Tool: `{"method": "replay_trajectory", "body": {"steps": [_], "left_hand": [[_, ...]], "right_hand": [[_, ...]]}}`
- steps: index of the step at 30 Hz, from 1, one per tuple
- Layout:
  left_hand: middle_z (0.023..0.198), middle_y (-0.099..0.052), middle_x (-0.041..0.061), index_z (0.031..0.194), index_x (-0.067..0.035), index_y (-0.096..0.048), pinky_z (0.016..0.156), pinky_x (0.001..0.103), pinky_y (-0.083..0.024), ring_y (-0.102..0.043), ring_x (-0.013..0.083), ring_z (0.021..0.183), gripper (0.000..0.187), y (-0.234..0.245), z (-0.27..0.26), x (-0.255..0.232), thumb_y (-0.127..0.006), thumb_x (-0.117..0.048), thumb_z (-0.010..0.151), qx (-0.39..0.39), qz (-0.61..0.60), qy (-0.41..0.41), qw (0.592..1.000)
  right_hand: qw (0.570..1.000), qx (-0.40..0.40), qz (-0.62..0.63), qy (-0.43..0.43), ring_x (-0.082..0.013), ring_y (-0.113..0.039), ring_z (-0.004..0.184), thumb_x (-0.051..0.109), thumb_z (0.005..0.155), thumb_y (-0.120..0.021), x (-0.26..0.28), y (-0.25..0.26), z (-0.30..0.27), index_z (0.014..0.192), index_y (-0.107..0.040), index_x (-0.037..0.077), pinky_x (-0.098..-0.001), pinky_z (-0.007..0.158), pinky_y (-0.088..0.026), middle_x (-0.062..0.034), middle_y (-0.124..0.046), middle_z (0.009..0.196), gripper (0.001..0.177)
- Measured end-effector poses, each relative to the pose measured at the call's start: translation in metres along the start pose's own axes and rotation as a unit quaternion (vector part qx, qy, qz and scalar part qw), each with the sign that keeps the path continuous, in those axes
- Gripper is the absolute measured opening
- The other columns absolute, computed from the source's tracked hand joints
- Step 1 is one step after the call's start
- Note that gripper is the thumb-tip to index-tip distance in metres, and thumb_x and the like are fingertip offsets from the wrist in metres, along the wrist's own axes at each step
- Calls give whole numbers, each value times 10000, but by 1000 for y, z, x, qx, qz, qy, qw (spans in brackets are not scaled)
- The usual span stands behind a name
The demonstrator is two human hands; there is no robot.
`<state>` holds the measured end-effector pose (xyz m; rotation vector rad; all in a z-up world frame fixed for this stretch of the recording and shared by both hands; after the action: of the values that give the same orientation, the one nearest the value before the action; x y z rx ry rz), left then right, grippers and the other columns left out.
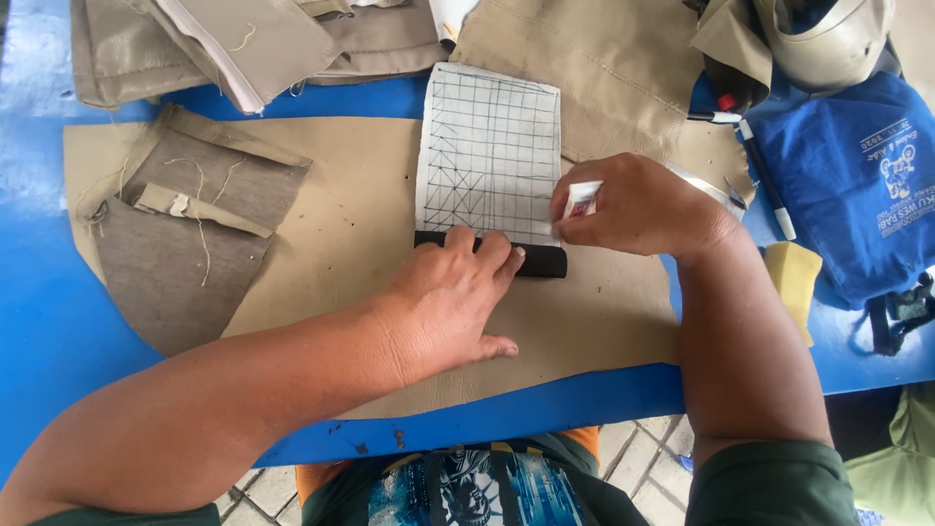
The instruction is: Applying adhesive to leather components and joining them together
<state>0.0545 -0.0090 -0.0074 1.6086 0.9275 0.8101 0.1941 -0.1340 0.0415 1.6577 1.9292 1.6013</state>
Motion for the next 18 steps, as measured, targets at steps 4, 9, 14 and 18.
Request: {"method": "replay_trajectory", "body": {"steps": [4,9,14,18], "left_hand": [[1252,-529,189,1441,-46,-548,539,299,-579,-589,254,897,891,14,-2,13,-560,-766,916,4,-43,-11,999],[1173,-582,163,1248,-6,-687,759,390,-638,-663,314,991,484,29,-9,28,-734,-377,940,-19,-172,-18,985],[1160,-572,159,1162,9,-716,890,425,-625,-673,349,1027,382,12,-10,53,-797,-249,892,-8,-209,-11,978],[932,-663,106,1067,-68,-777,876,425,-600,-704,311,958,227,-1,-6,78,-751,-224,905,-48,-163,13,985]], "right_hand": [[999,-25,-14,29,-356,-710,930,134,813,-679,3,-4,6,1013,-755,136,-478,801,-550,-134,-733,937,214],[990,122,-39,64,-297,-763,982,330,742,-841,28,-15,-8,1025,-815,216,-464,907,-583,-54,-808,984,306],[982,95,-151,68,-327,-736,1052,228,830,-761,18,-20,-3,1059,-766,185,-492,926,-558,-56,-772,1002,233],[992,82,-94,11,-352,-745,866,211,911,-665,4,-12,7,1079,-774,168,-467,791,-581,-154,-770,920,205]]}}
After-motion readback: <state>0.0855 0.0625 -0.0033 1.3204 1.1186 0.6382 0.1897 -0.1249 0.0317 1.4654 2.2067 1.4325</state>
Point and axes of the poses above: each hand's wrist, its own z-axis towards the middle knuckle, its own y-axis out of the back of the hand, x = y × z, the point moved 4 cm from there along z, towards the middle knuckle
